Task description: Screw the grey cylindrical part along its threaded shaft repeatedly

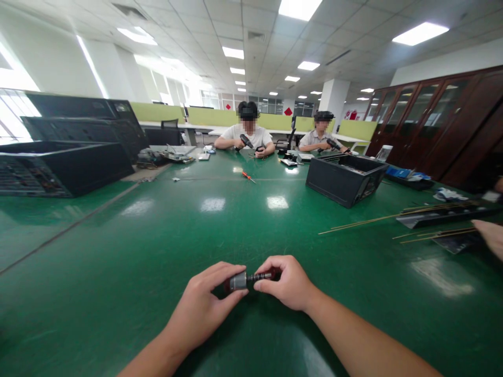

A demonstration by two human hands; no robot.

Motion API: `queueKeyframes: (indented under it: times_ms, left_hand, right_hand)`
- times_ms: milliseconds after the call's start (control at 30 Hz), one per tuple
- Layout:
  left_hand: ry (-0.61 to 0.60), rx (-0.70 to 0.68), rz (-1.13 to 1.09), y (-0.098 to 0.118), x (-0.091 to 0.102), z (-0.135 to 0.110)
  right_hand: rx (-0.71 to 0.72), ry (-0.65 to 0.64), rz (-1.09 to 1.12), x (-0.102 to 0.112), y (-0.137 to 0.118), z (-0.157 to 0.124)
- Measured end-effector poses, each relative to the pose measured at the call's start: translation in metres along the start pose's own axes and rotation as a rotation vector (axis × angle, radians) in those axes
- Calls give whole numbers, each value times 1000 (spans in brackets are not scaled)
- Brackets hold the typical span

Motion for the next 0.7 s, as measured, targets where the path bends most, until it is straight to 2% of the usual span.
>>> queueKeyframes:
  times_ms: [700]
  left_hand:
    - [15, -3, 21, 0, 2, 1]
  right_hand:
    - [-9, 1, 15, 1, 1, -1]
Point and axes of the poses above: each hand's wrist, its own z-axis towards the middle knuckle, its own x-axis out of the back of the hand, y = z × x, the point moved 7 cm from there along z, towards the middle knuckle, and after that the axes turned 1 degree about -y, right-handed, at the moved point
